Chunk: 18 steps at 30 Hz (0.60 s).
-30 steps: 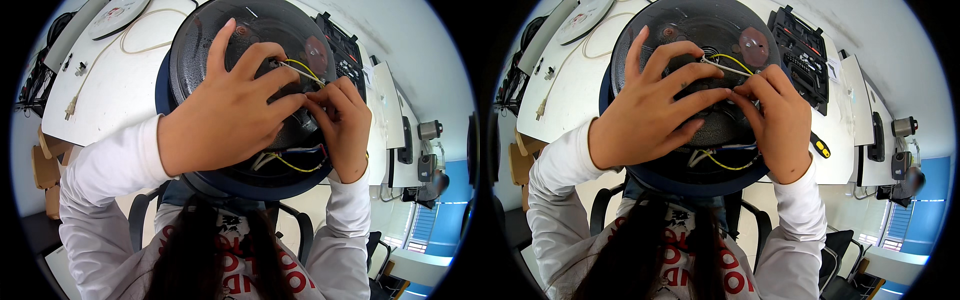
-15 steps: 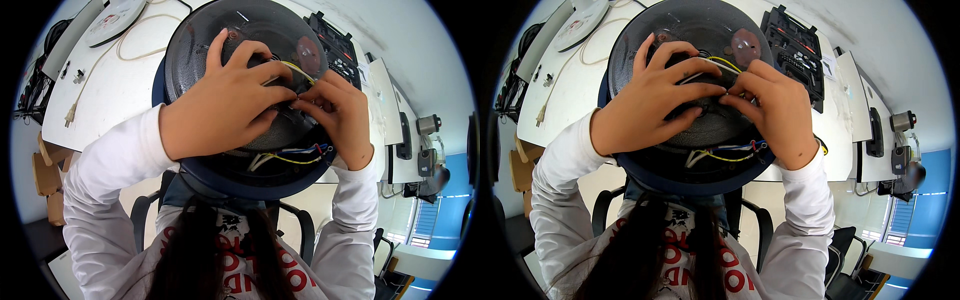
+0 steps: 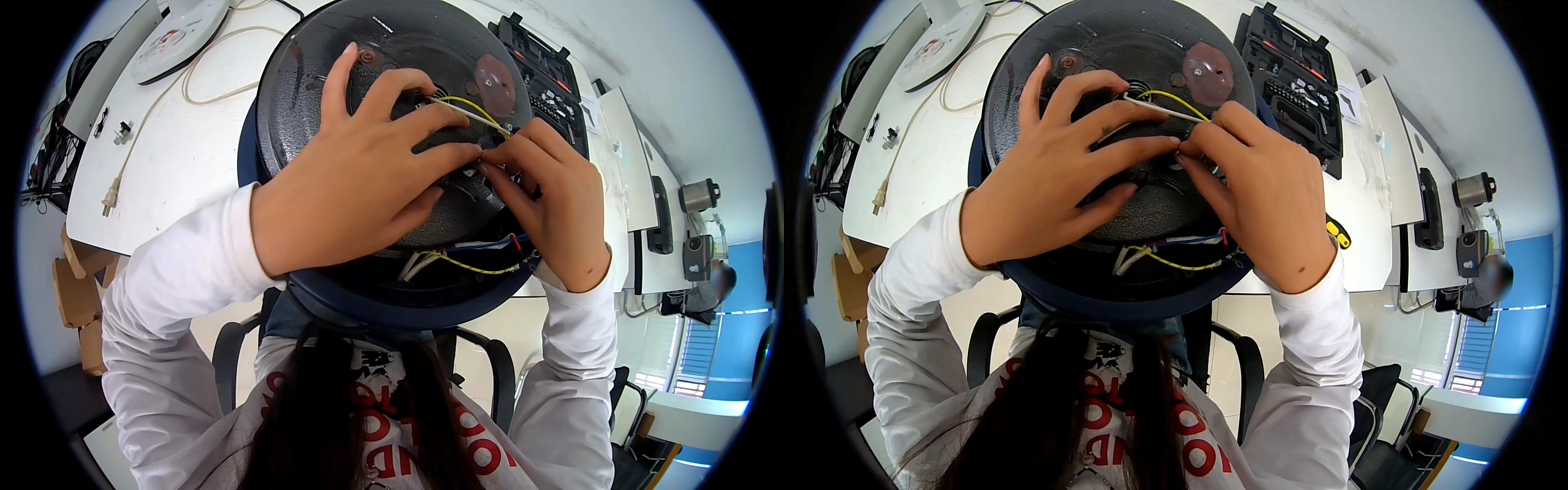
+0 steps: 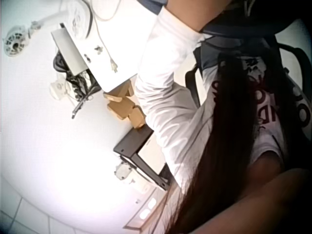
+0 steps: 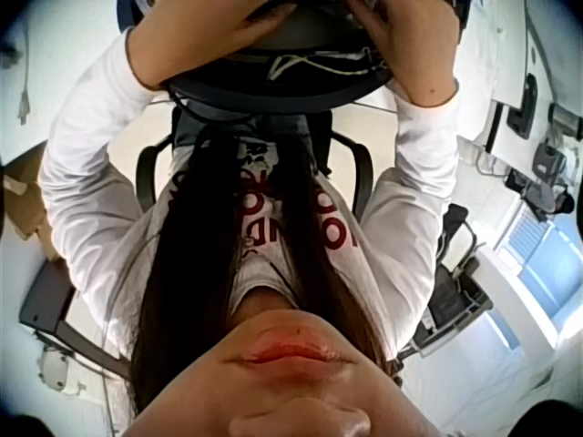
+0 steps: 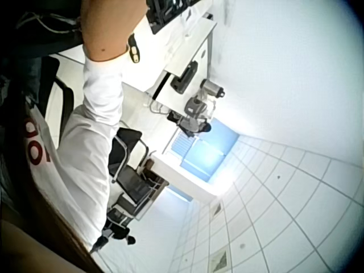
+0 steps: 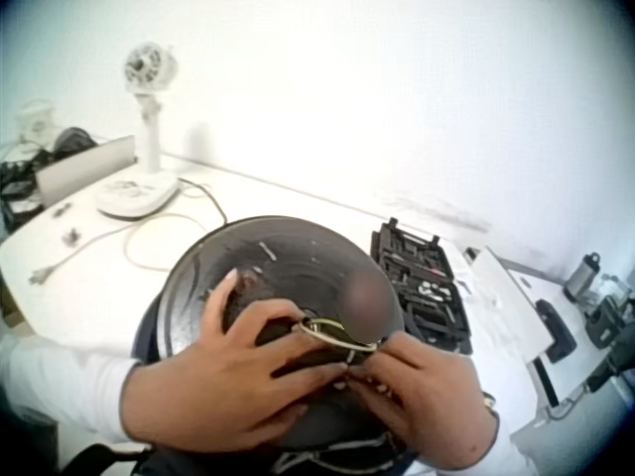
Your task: The person uses a screwdriver to loosen and tighten screws on a circular device, then connects and disconnects several colored wires to terminals on the device's underside. The person repeatedly adjusts the wires and screws throughout the clip.
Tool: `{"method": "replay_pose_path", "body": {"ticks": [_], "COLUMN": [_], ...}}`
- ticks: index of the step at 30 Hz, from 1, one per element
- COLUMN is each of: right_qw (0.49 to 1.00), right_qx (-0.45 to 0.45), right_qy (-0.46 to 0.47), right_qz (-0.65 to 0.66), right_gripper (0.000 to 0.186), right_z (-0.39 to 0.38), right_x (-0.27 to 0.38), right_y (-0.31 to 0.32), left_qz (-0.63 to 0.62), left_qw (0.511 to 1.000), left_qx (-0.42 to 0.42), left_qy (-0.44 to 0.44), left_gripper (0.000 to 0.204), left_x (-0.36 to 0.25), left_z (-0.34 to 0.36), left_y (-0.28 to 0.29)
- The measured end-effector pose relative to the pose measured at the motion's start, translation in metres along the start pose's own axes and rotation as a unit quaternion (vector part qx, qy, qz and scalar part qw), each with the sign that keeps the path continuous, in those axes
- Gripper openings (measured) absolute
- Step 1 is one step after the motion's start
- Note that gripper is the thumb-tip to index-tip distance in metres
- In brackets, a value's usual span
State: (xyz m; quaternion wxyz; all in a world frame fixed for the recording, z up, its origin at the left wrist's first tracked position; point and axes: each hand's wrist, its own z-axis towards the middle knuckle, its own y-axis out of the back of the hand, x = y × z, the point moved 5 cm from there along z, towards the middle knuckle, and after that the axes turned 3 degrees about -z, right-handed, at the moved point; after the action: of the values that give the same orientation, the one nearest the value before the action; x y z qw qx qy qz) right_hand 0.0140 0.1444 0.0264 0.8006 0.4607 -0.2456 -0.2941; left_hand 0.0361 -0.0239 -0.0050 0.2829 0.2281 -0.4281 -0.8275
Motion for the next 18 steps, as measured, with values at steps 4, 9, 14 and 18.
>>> {"method": "replay_pose_path", "body": {"ticks": [4,9,14,18], "right_qw": [1.0,1.0,0.998,0.998], "right_qx": [-0.006,-0.011,-0.012,-0.02], "right_qy": [-0.014,-0.022,-0.048,-0.041], "right_qz": [0.005,0.003,0.04,0.043], "right_gripper": [0.016,0.016,0.013,0.012], "right_z": [-0.0001,-0.0014,-0.0015,-0.0042], "right_x": [0.0005,0.0013,-0.0003,-0.0015], "right_y": [-0.0002,0.0,-0.0009,-0.0033], "left_qz": [-0.004,-0.001,0.0,0.002], "left_qw": [1.0,1.0,1.0,0.999], "left_qx": [-0.01,-0.011,-0.017,-0.023], "left_qy": [0.006,0.006,0.013,0.024], "left_gripper": [0.05,0.051,0.051,0.051], "left_x": [-0.0013,-0.0019,-0.0022,-0.0034], "left_z": [0.0004,0.0021,0.0022,0.0006], "left_y": [0.002,0.0034,0.0052,0.0089]}}
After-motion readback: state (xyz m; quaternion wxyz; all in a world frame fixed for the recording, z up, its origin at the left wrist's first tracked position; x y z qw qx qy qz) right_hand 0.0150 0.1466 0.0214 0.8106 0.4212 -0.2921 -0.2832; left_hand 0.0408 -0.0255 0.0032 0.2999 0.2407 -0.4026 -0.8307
